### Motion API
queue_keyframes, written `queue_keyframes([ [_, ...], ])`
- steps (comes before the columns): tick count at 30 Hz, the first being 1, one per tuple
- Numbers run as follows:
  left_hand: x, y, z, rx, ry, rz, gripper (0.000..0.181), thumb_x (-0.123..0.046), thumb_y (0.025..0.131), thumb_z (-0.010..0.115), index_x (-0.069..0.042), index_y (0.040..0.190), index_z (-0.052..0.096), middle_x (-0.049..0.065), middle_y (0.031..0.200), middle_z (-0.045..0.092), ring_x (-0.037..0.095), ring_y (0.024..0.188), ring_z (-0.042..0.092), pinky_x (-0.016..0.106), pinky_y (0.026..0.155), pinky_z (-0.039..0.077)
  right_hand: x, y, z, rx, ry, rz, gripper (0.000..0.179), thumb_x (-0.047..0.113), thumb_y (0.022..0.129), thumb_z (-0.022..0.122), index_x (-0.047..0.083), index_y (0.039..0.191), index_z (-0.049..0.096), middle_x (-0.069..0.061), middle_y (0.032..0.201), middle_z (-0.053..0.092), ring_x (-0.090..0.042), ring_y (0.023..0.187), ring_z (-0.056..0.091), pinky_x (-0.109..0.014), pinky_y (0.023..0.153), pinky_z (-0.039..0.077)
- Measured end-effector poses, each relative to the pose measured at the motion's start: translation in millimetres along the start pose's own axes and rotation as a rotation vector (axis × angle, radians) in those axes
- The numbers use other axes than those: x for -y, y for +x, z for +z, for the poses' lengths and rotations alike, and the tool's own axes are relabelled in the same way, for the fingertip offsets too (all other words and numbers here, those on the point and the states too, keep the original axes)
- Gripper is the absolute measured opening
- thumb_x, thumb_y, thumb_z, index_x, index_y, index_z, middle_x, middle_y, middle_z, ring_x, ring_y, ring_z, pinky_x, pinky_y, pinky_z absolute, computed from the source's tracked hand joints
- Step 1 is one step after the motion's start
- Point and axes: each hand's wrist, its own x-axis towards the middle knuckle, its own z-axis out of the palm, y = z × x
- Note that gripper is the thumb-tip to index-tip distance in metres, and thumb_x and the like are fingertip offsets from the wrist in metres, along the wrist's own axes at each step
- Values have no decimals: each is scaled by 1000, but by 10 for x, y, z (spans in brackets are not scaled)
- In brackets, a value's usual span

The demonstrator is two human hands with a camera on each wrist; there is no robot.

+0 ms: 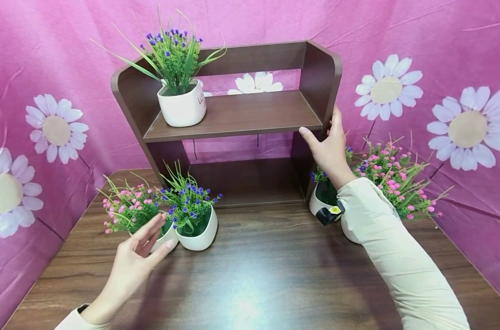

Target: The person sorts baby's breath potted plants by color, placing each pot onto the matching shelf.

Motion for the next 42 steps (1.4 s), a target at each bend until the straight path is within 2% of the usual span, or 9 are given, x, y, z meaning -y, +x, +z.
queue_keyframes([
  [5, 78, -21, 48, 70, -5, -165, 69, -1, 79, 76, 10, 138, 41, 24, 140, 46, 31, 128, 47, 19, 98, 40, 13, 4, -5, 0, 5, 0, 77, 23, 87, 70, 22, 149, 25, -10, 140, 41, -20, 125, 42, -38, 108, 34],
  [10, 169, -26, 91, 114, 16, -241, 75, -5, 80, 76, 11, 141, 35, 24, 146, 38, 32, 134, 38, 31, 104, 36, 8, 10, 4, -9, 7, -8, 77, 21, 86, 71, 20, 149, 26, -10, 139, 43, -18, 123, 43, -33, 105, 35],
  [15, 250, -39, 160, 115, 6, -255, 78, -7, 81, 76, 11, 142, 32, 26, 147, 34, 34, 137, 33, 37, 108, 31, -15, 26, 3, -8, 11, -5, 79, 19, 86, 71, 18, 150, 25, -11, 141, 42, -20, 124, 42, -33, 105, 35],
  [20, 329, -53, 256, 70, 9, -249, 81, -6, 80, 76, 12, 143, 30, 26, 148, 33, 33, 139, 30, 36, 110, 27, -44, 38, 5, -13, 7, -3, 80, 18, 85, 71, 17, 150, 25, -11, 141, 41, -21, 125, 42, -34, 105, 35],
  [24, 363, -85, 327, 37, 2, -251, 80, -3, 78, 76, 12, 143, 30, 28, 146, 36, 35, 137, 33, 36, 109, 28, -44, 26, 5, -16, 8, -3, 79, 19, 85, 72, 18, 149, 25, -11, 141, 42, -21, 125, 42, -34, 105, 35],
  [28, 385, -98, 388, 34, -29, -256, 81, 0, 77, 76, 13, 142, 29, 30, 145, 36, 38, 136, 35, 39, 109, 28, -28, 12, -1, -20, 16, -1, 78, 20, 85, 71, 19, 149, 26, -11, 141, 43, -20, 125, 42, -34, 105, 34],
  [35, 438, -5, 484, 30, -64, -283, 86, 0, 78, 75, 13, 145, 23, 30, 150, 25, 40, 139, 25, 45, 113, 23, -23, 11, -3, -19, 23, -6, 78, 21, 85, 72, 20, 149, 27, -10, 140, 43, -19, 125, 42, -34, 106, 34],
  [42, 453, 8, 605, 46, -80, -264, 89, 1, 76, 76, 15, 144, 20, 33, 150, 23, 42, 139, 23, 47, 113, 21, -43, 10, -4, -13, 13, 5, 79, 19, 85, 71, 19, 150, 25, -11, 141, 42, -21, 125, 42, -34, 105, 34],
])
